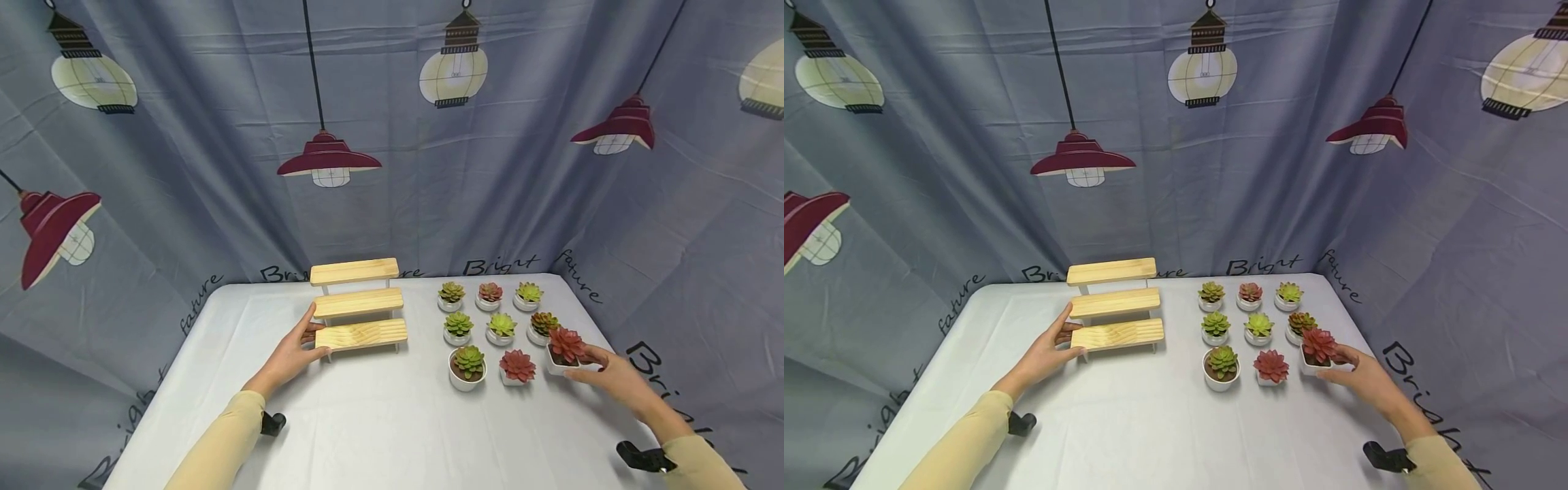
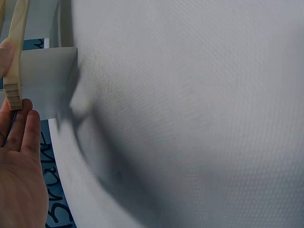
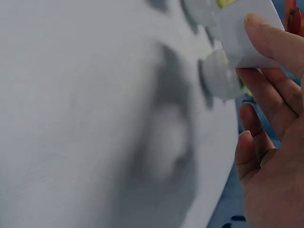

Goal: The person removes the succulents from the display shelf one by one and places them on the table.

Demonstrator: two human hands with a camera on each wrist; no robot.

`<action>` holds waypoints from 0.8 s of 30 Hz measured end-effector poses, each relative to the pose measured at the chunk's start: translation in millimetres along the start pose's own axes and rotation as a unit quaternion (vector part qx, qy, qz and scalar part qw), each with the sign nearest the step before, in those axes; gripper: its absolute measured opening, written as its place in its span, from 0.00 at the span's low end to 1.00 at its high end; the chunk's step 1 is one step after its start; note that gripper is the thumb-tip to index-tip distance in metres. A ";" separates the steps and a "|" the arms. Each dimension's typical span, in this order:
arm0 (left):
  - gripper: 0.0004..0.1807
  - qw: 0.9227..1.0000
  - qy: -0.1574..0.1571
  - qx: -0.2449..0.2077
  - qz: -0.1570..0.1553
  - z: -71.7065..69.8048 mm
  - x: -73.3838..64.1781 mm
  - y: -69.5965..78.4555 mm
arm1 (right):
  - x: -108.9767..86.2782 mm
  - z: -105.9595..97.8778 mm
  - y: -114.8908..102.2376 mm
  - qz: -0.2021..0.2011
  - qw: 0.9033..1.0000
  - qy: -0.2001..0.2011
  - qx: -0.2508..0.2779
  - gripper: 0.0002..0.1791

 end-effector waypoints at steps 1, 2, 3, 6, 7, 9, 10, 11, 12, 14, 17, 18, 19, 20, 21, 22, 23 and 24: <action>0.60 1.000 0.000 0.000 -0.001 -0.1 -0.1 0.0 | 0.4 2.0 3.4 0.003 1.000 -0.002 0.001 0.55; 0.60 1.000 0.000 0.000 0.000 -0.2 -0.2 -0.2 | 0.7 3.6 6.1 0.008 1.000 -0.006 0.000 0.55; 0.60 1.000 0.001 0.000 -0.001 -0.3 -0.2 -0.4 | 1.0 5.1 8.5 0.012 1.000 -0.010 0.001 0.56; 0.60 1.000 0.002 -0.001 -0.004 -0.3 -0.2 -0.6 | 2.5 8.3 14.5 0.031 0.999 -0.024 0.000 0.59; 0.60 1.000 0.002 -0.002 -0.003 -0.3 -0.1 -0.6 | 3.0 9.0 16.5 0.034 0.999 -0.026 -0.002 0.59; 0.60 1.000 0.001 -0.004 -0.005 -0.1 0.0 -0.6 | 3.7 9.8 20.4 0.040 0.999 -0.029 -0.004 0.59; 0.60 1.000 0.001 -0.004 -0.006 0.0 0.0 -0.6 | 4.1 10.1 22.2 0.042 0.999 -0.030 -0.005 0.59; 0.60 1.000 0.000 -0.004 -0.006 0.1 0.1 -0.6 | 4.5 10.4 23.9 0.043 0.999 -0.030 -0.007 0.59; 0.60 1.000 0.000 -0.005 -0.007 0.1 0.2 -0.5 | 4.9 10.6 25.4 0.044 0.999 -0.030 -0.007 0.59; 0.60 1.000 0.000 -0.004 -0.007 0.2 0.5 -0.7 | 6.1 10.8 28.2 0.046 0.998 -0.030 -0.008 0.59; 0.60 1.000 -0.001 -0.002 -0.008 0.1 0.7 -0.3 | 8.5 11.2 31.8 0.052 0.998 -0.030 -0.006 0.60; 0.60 1.000 -0.001 -0.002 -0.009 0.1 0.8 -0.4 | 9.6 11.4 33.1 0.053 0.998 -0.030 -0.004 0.60; 0.60 1.000 -0.001 -0.002 -0.009 0.1 0.7 -0.4 | 10.5 11.6 34.2 0.054 0.998 -0.031 -0.002 0.61; 0.60 1.000 -0.001 -0.002 -0.009 0.1 0.8 -0.6 | 11.5 11.8 35.3 0.054 0.998 -0.031 -0.001 0.61; 0.60 1.000 -0.001 -0.002 -0.010 0.0 0.7 -0.4 | 12.3 11.9 36.0 0.056 0.998 -0.031 0.001 0.61; 0.60 1.000 -0.002 -0.003 -0.010 0.0 0.6 -0.6 | 13.0 12.0 36.7 0.056 0.998 -0.031 0.001 0.62; 0.60 1.000 -0.002 -0.004 -0.010 0.1 0.6 -0.7 | 13.5 12.0 37.3 0.056 0.998 -0.030 0.002 0.62; 0.60 1.000 -0.002 -0.004 -0.010 0.0 0.5 -0.8 | 14.1 12.0 37.5 0.055 0.998 -0.031 0.002 0.62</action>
Point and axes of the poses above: each hand's wrist, its own x-axis towards the middle knuckle, its own z-axis out of the palm, y = z × x, the point moved 4 cm from there along x, towards the middle knuckle, and after that the axes turned 1 degree about -x, right-handed, at the moved point
